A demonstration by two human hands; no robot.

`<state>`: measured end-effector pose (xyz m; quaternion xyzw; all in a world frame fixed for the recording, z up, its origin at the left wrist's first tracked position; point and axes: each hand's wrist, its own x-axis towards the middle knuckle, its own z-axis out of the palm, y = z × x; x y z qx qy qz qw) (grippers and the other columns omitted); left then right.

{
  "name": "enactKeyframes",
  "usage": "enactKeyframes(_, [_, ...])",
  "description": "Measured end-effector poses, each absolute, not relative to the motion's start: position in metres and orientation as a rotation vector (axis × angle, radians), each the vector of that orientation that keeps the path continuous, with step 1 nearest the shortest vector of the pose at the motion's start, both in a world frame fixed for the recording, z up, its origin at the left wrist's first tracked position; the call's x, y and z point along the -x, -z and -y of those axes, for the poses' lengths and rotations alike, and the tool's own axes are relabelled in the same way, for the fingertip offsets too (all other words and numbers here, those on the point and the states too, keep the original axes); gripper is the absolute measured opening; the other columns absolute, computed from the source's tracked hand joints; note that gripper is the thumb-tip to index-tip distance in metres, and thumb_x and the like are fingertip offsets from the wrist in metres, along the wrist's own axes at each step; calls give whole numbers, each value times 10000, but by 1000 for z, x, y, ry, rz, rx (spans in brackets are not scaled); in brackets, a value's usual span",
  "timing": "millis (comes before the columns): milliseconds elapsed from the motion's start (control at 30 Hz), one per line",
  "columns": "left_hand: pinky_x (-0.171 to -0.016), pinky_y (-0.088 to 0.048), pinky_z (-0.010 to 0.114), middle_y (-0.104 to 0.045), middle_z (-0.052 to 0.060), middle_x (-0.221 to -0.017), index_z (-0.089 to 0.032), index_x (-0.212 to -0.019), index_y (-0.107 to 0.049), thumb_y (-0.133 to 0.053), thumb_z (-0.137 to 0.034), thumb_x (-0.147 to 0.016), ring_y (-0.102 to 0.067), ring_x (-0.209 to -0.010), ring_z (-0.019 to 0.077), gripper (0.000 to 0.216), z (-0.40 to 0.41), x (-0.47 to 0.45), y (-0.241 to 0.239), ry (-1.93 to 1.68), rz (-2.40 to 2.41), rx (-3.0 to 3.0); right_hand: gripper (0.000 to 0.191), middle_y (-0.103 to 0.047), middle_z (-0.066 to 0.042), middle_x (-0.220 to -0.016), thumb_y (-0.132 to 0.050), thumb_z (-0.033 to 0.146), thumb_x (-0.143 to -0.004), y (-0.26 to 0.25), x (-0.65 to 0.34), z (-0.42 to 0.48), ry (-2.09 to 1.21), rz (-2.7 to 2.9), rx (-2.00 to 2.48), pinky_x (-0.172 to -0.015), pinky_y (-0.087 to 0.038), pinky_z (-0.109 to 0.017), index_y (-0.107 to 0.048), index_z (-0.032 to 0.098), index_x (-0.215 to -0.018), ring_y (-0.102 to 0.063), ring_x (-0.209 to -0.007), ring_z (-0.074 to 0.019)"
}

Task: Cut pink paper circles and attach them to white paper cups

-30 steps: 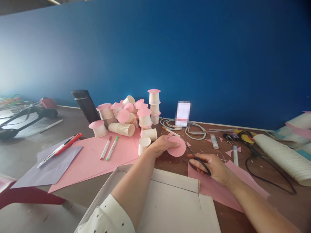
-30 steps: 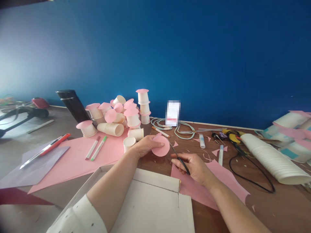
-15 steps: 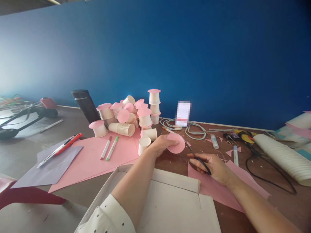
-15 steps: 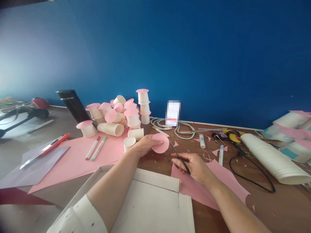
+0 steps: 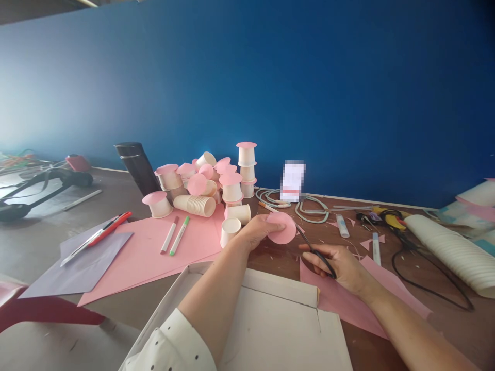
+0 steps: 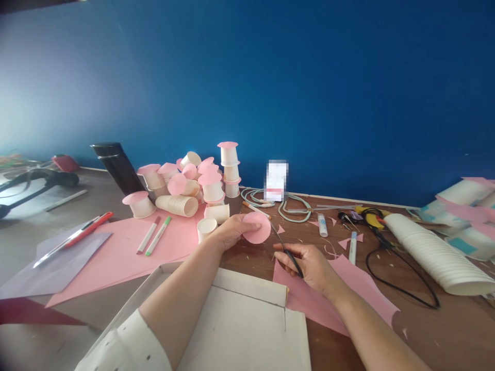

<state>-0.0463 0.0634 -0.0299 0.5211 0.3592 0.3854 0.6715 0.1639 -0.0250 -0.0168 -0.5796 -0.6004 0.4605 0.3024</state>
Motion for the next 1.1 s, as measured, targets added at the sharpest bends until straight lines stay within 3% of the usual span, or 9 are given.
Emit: enactKeyframes(1100, [-844,-452,359,-709,99,-907,-129,-1020,-705,-790,-336,-614,-628,-868,227,463,-66,46,33,-863,-829,-1182,572,-527,17,-524,-653,516,-729,15,-163,25,-1230,1571,1555,-508,-334,-251,-673,101,-1122,-426,-526,-104])
